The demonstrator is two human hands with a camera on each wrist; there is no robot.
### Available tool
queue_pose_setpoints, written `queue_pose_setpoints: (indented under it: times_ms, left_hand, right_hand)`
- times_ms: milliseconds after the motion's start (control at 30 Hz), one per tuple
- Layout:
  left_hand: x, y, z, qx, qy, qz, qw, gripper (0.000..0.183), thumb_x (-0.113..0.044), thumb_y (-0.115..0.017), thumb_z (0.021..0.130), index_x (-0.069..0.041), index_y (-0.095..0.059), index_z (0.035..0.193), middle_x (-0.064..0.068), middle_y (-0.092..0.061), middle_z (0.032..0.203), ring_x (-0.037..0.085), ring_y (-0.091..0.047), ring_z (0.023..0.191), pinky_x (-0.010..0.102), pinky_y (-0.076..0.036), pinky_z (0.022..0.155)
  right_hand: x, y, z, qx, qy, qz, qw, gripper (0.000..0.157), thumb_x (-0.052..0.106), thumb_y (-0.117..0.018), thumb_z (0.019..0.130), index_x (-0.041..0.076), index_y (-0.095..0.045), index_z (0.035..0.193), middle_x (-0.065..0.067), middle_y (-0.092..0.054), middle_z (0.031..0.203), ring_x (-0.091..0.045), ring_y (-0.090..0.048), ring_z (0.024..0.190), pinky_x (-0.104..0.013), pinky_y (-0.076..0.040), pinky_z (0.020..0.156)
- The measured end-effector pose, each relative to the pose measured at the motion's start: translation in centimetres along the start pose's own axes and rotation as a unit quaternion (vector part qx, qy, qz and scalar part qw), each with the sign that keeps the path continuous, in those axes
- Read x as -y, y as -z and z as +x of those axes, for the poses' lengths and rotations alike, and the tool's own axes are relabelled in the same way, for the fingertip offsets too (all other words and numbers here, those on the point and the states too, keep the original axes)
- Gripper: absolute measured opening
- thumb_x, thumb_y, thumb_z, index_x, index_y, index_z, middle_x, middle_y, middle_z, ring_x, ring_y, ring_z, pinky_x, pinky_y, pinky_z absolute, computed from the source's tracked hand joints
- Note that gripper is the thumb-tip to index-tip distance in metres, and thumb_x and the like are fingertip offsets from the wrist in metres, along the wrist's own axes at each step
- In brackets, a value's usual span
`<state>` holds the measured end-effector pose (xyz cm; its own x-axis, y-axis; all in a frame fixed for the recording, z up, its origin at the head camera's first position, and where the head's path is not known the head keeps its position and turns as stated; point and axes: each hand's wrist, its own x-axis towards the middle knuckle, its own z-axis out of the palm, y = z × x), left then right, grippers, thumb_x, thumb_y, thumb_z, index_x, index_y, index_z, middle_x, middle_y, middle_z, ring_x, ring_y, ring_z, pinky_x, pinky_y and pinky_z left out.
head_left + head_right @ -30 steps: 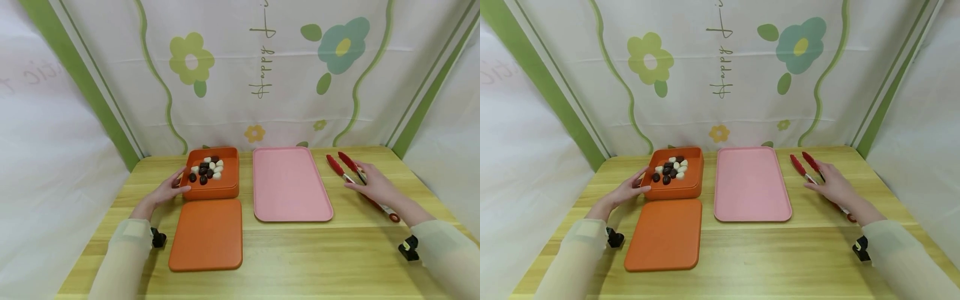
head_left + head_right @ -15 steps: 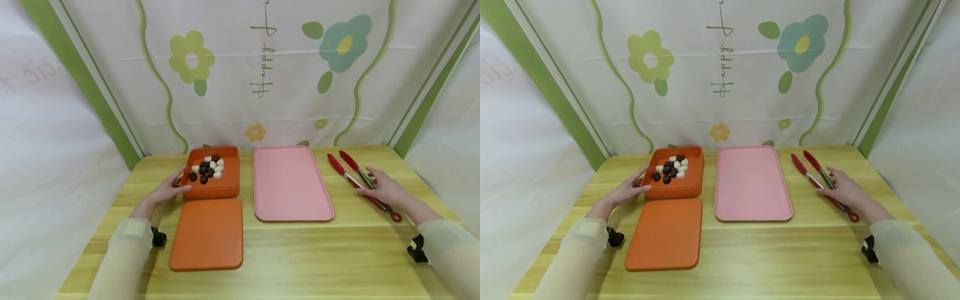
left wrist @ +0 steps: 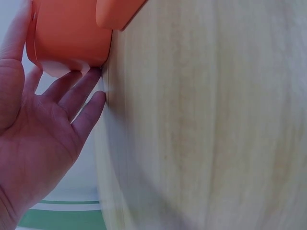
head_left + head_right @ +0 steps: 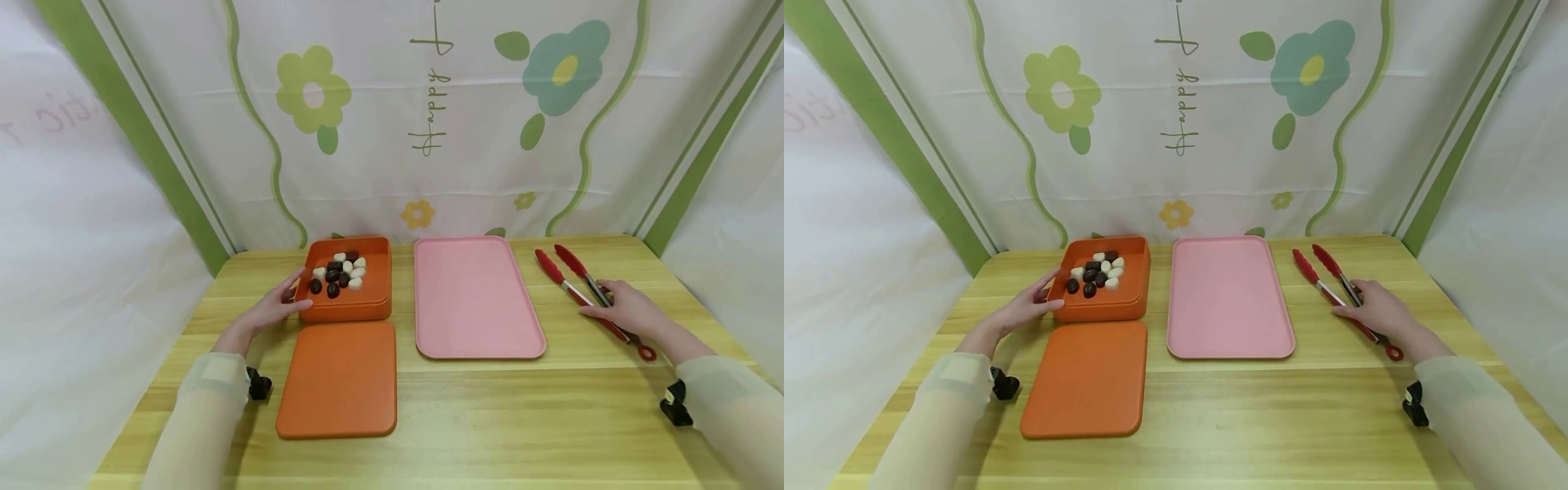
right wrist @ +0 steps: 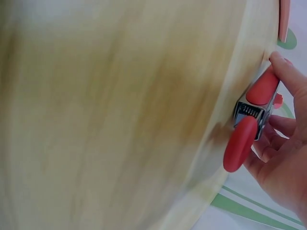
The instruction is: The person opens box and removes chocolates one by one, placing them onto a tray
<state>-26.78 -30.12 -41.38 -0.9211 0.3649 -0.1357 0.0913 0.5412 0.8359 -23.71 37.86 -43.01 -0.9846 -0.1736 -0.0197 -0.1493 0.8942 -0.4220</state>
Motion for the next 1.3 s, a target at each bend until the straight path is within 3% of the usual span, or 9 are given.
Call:
queue_pose_setpoints:
  times_ms: [100,267,600,667,900,1133,1300]
  left_hand:
    - [0.1,0.0,0.1,0.001,0.0,-0.003,1.0,0.082,-0.027,-0.061,0.098,-0.018,-0.006,0.158,0.026,-0.01,0.158,0.048,-0.014,0.141,0.061,-0.019,0.109]
    - [0.2,0.1,0.1,0.002,-0.001,-0.004,1.0,0.083,-0.027,-0.061,0.098,-0.019,-0.006,0.158,0.025,-0.01,0.158,0.048,-0.014,0.141,0.061,-0.019,0.109]
    - [0.0,0.1,0.1,0.003,0.0,0.004,1.0,0.083,-0.028,-0.061,0.098,-0.019,-0.006,0.158,0.024,-0.009,0.158,0.048,-0.014,0.141,0.062,-0.019,0.109]
    - [-0.1,0.0,0.1,0.003,0.001,0.004,1.0,0.082,-0.028,-0.061,0.098,-0.019,-0.006,0.158,0.024,-0.009,0.159,0.049,-0.014,0.141,0.062,-0.019,0.109]
    - [0.0,0.2,-0.1,0.0,0.002,-0.007,1.0,0.082,-0.027,-0.061,0.098,-0.021,-0.006,0.158,0.025,-0.011,0.158,0.048,-0.014,0.141,0.062,-0.018,0.109]
    - [0.1,0.2,0.0,0.003,0.002,-0.011,0.9999,0.084,-0.027,-0.062,0.097,-0.021,-0.005,0.158,0.027,-0.012,0.157,0.049,-0.015,0.14,0.063,-0.019,0.108]
    - [0.1,0.2,0.0,0.003,0.004,-0.013,0.9999,0.083,-0.027,-0.062,0.097,-0.021,-0.006,0.158,0.025,-0.012,0.158,0.048,-0.014,0.141,0.062,-0.017,0.109]
  right_hand:
    - [0.1,0.1,0.1,0.001,-0.002,0.001,1.0,0.085,0.045,-0.071,0.087,-0.021,-0.041,0.132,-0.023,-0.057,0.094,-0.026,-0.049,0.073,-0.035,-0.04,0.061]
    - [0.0,0.0,0.2,-0.002,-0.006,0.001,1.0,0.082,0.044,-0.071,0.087,-0.019,-0.042,0.131,-0.019,-0.057,0.09,-0.027,-0.048,0.072,-0.034,-0.038,0.061]
    - [-0.6,0.1,-0.1,-0.031,0.007,-0.005,0.999,0.068,0.031,-0.067,0.093,-0.022,-0.043,0.128,-0.038,-0.056,0.104,-0.039,-0.054,0.084,-0.053,-0.043,0.073]
    - [-0.7,0.2,-0.2,-0.042,0.008,-0.002,0.999,0.065,0.028,-0.066,0.093,-0.022,-0.043,0.128,-0.038,-0.054,0.105,-0.04,-0.053,0.085,-0.052,-0.042,0.071]
    - [0.0,1.4,-0.2,-0.081,0.036,0.017,0.996,0.052,0.018,-0.067,0.093,-0.017,-0.048,0.126,-0.02,-0.054,0.084,-0.029,-0.046,0.071,-0.038,-0.034,0.059]
    - [2.4,2.7,0.0,-0.088,0.049,0.026,0.995,0.059,0.019,-0.065,0.094,-0.019,-0.043,0.132,-0.04,-0.049,0.115,-0.045,-0.048,0.093,-0.053,-0.038,0.071]
    - [4.3,3.2,0.2,-0.076,0.051,0.049,0.995,0.059,0.02,-0.067,0.093,-0.015,-0.043,0.135,-0.04,-0.046,0.123,-0.049,-0.047,0.104,-0.057,-0.038,0.079]
